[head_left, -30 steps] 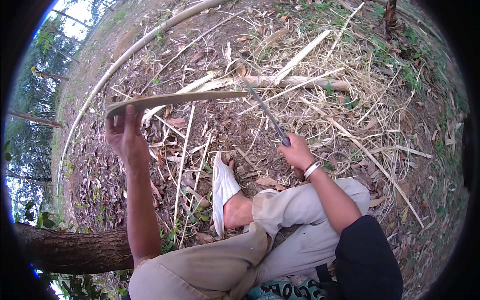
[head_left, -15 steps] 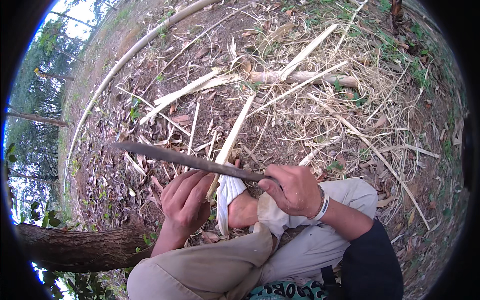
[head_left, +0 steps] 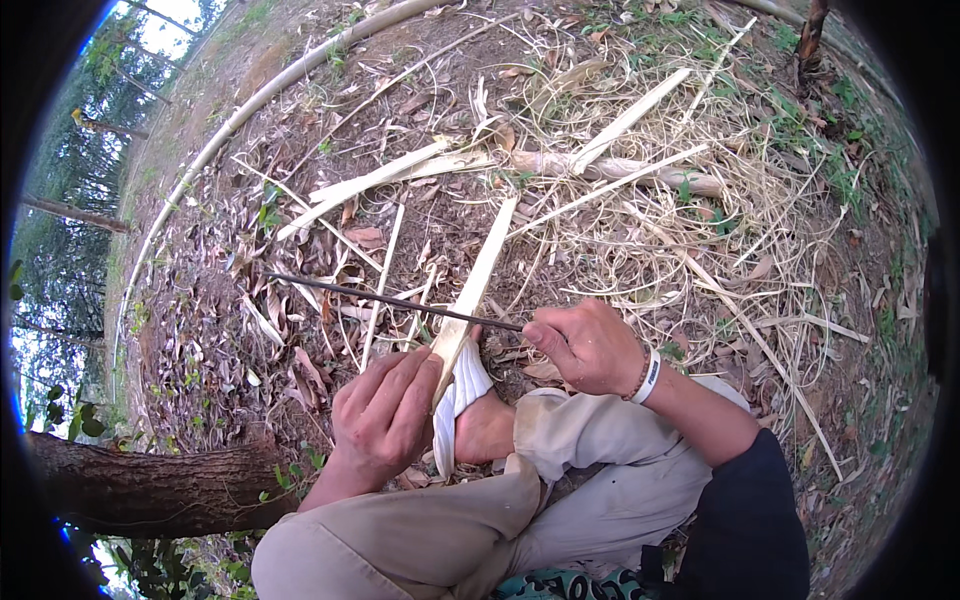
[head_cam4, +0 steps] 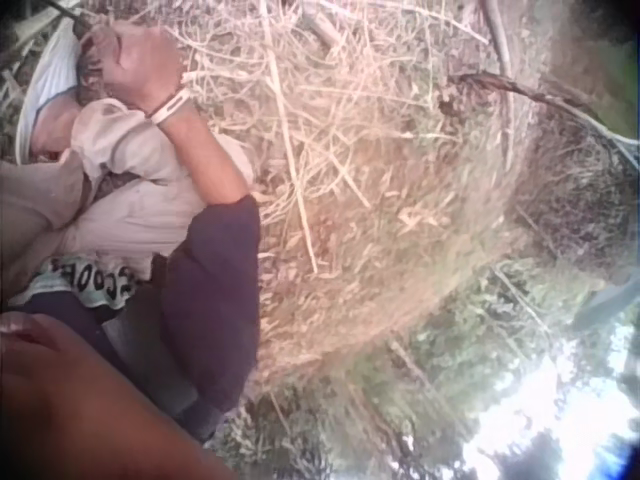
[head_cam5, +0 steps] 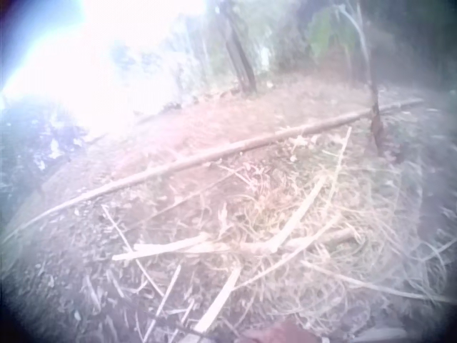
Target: The person sits on the ground and uses a machete to split a piece of bamboo into smaller strips. They repeatedly strike the bamboo against the ground to separate the sections and then use the blade to shave and refine the edges of the resulting strips.
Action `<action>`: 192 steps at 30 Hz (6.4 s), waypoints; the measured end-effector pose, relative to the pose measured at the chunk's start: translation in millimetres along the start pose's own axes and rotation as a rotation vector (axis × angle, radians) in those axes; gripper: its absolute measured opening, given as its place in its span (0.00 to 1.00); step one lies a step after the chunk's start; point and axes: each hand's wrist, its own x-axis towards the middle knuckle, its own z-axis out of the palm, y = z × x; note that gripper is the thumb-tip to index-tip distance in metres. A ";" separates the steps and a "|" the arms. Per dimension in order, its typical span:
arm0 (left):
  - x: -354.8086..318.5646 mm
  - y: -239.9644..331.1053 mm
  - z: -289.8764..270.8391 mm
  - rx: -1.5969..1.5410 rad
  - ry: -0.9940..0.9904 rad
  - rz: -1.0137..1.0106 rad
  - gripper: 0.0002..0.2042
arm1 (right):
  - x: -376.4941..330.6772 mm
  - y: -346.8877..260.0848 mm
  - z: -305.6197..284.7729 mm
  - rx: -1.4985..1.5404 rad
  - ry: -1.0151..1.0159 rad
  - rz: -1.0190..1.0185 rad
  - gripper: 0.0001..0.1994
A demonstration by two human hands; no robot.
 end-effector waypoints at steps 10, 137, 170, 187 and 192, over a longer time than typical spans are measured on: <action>2.8 -3.3 1.0 -0.007 0.013 -0.084 0.09 | 10.1 15.2 14.2 0.016 0.068 -0.030 0.23; -0.5 -137.4 -51.5 -0.566 0.187 -0.500 0.08 | -20.2 128.0 40.5 0.363 -0.243 0.633 0.28; 76.6 -81.5 -24.8 -0.792 0.345 -0.535 0.09 | -11.5 -17.9 -32.1 0.409 0.184 0.246 0.11; 110.8 -29.1 -12.7 -0.657 0.427 -0.324 0.04 | -5.0 -143.0 -95.4 0.195 0.365 -0.053 0.06; 116.5 -29.0 -10.1 -0.651 0.385 -0.307 0.03 | -10.6 -168.0 -104.9 0.327 0.596 -0.237 0.06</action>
